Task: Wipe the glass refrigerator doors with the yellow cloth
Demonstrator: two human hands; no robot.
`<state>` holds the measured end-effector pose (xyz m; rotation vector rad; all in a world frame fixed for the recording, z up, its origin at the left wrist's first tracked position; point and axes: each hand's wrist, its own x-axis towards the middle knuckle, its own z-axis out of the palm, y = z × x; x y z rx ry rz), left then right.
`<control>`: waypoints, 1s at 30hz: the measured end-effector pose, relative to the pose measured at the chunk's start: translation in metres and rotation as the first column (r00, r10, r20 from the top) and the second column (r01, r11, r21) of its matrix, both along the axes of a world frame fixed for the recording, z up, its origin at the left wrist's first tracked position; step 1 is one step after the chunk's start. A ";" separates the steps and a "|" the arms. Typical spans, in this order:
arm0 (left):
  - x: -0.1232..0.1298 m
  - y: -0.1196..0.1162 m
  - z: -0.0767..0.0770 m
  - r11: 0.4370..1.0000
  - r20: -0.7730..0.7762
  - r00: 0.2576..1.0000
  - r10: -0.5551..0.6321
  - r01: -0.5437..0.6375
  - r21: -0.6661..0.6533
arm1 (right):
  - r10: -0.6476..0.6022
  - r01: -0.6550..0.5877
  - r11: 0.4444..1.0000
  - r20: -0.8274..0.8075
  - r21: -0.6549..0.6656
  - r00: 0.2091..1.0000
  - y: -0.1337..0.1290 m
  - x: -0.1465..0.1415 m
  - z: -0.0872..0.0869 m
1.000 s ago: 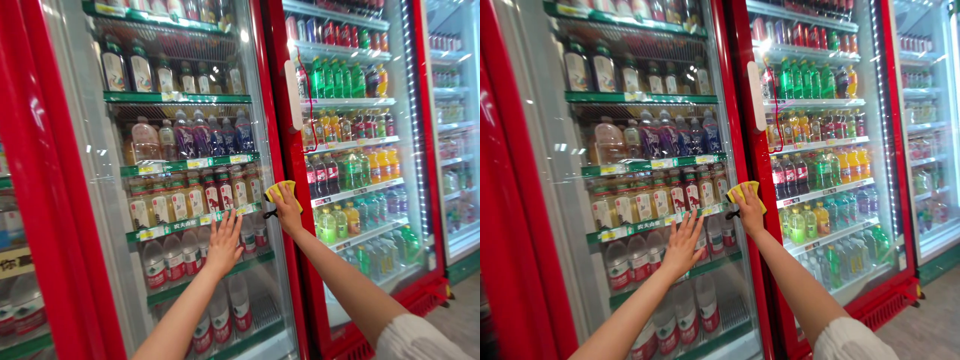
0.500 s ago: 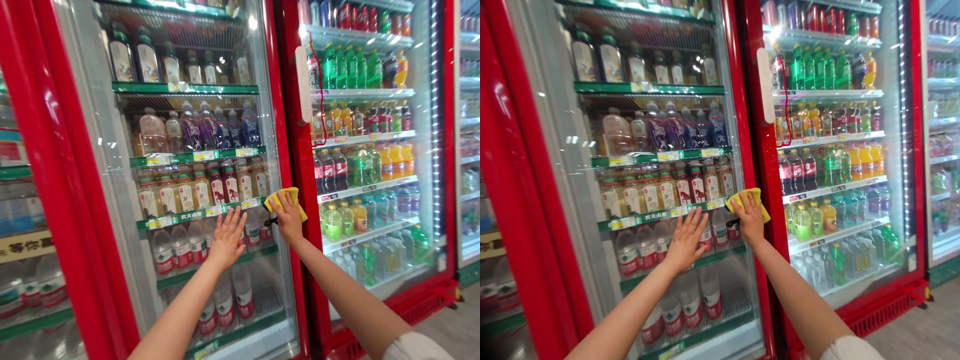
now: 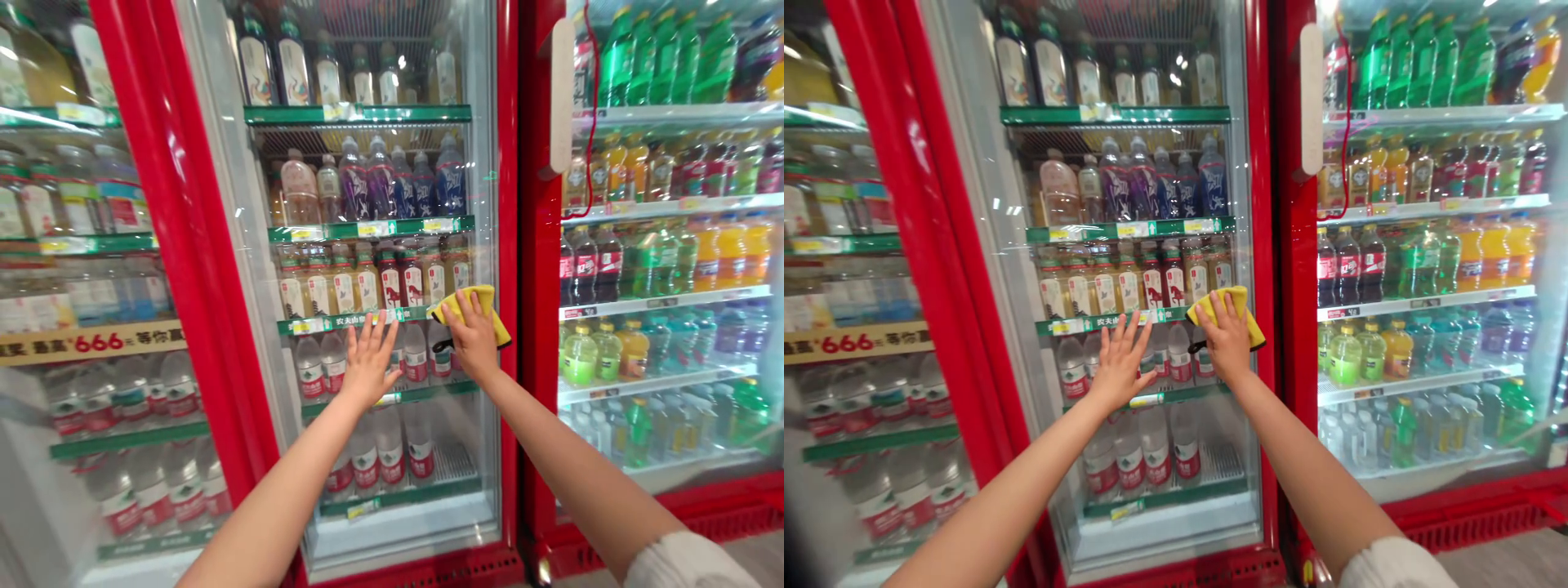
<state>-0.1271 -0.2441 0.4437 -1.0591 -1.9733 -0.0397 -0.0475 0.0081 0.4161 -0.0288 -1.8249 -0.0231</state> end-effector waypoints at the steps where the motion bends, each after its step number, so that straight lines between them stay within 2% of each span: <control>1: 0.000 -0.002 -0.001 1.000 -0.003 1.000 0.000 0.000 -0.004 | 0.018 -0.020 0.998 0.041 0.055 0.999 -0.010 -0.003 -0.001; 3: -0.001 -0.009 -0.002 1.000 -0.005 1.000 0.010 -0.010 -0.007 | 0.057 -0.086 0.975 0.143 0.205 0.988 -0.018 -0.002 -0.009; 5: -0.004 -0.019 -0.002 1.000 -0.003 1.000 0.027 -0.027 0.001 | 0.077 -0.138 0.944 0.208 0.299 0.975 -0.015 0.000 -0.014; 6: -0.005 -0.025 -0.001 0.999 -0.002 0.999 0.035 -0.035 0.010 | 0.079 -0.139 0.944 0.204 0.299 0.976 -0.012 0.000 -0.013; 8: -0.009 -0.036 0.000 0.998 -0.001 0.999 0.048 -0.048 0.041 | 0.065 -0.095 0.972 0.140 0.215 0.988 -0.011 -0.004 -0.002; 10: -0.011 -0.043 0.002 0.997 0.001 0.999 0.053 -0.053 0.064 | 0.038 -0.043 0.993 0.054 0.108 0.998 -0.021 -0.012 0.011; 12: -0.012 -0.046 0.003 0.997 0.000 0.999 0.050 -0.050 0.066 | 0.017 -0.018 0.997 0.009 0.070 1.000 -0.035 -0.019 0.017; 15: -0.013 -0.046 0.002 0.998 -0.006 0.999 0.048 -0.047 0.049 | 0.047 -0.062 0.976 0.078 0.210 0.996 -0.042 -0.015 0.004; 18: -0.015 -0.044 -0.003 0.998 -0.021 0.998 0.057 -0.056 0.036 | 0.072 -0.120 0.935 0.154 0.333 0.985 -0.022 -0.003 -0.009; 20: -0.018 -0.043 -0.006 0.997 -0.043 0.997 0.064 -0.063 0.035 | 0.072 -0.088 0.956 0.066 0.279 0.995 -0.006 0.000 -0.003; 22: -0.021 -0.042 -0.009 0.997 -0.066 0.995 0.072 -0.070 0.039 | 0.072 -0.059 0.984 -0.072 0.167 0.995 -0.001 -0.006 0.012; 25: -0.025 -0.043 -0.011 0.996 -0.084 0.993 0.088 -0.085 0.039 | 0.098 -0.084 0.991 -0.143 0.102 0.985 -0.021 -0.021 0.030; 28: -0.025 -0.043 -0.012 0.994 -0.090 0.990 0.111 -0.109 0.031 | 0.162 -0.152 0.959 -0.023 0.239 0.986 -0.046 -0.024 0.022; 30: -0.025 -0.043 -0.012 0.992 -0.088 0.988 0.125 -0.123 0.028 | 0.211 -0.227 0.898 0.085 0.377 0.974 -0.044 -0.016 0.007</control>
